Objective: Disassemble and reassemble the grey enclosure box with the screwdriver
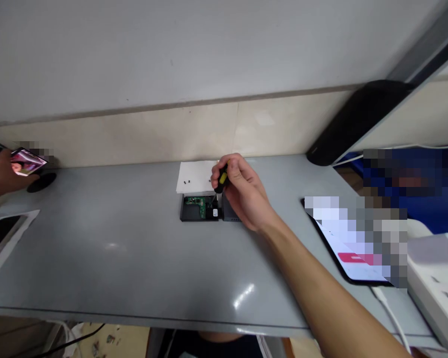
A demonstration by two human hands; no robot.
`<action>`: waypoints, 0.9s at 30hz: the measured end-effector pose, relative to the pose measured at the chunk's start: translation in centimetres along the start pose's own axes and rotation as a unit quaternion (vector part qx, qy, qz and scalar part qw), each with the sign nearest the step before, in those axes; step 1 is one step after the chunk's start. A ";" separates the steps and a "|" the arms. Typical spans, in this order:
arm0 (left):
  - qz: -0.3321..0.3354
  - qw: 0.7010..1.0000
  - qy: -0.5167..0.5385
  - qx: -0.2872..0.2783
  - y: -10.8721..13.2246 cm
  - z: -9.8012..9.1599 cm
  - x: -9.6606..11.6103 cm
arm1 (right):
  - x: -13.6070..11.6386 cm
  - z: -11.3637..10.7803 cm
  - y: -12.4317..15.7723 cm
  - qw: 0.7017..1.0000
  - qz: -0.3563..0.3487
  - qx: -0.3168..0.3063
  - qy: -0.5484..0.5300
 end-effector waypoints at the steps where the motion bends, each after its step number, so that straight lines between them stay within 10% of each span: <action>1: 0.004 1.000 0.000 0.009 0.1 0.1 0.1 | 0.0 0.0 0.0 1.000 0.000 0.002 0.003; 27: 0.088 0.994 0.011 0.061 0.7 0.0 -0.9 | 0.1 0.1 0.1 1.000 -0.009 0.008 0.021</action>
Point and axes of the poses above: each hand's wrist, its own y-axis away from the middle knuckle, its own z-axis out of the palm, x = y × z, the point moved 2 cm from there along -y, towards the middle knuckle, and after that the axes turned 13 degrees about x, right-handed, at the moved point
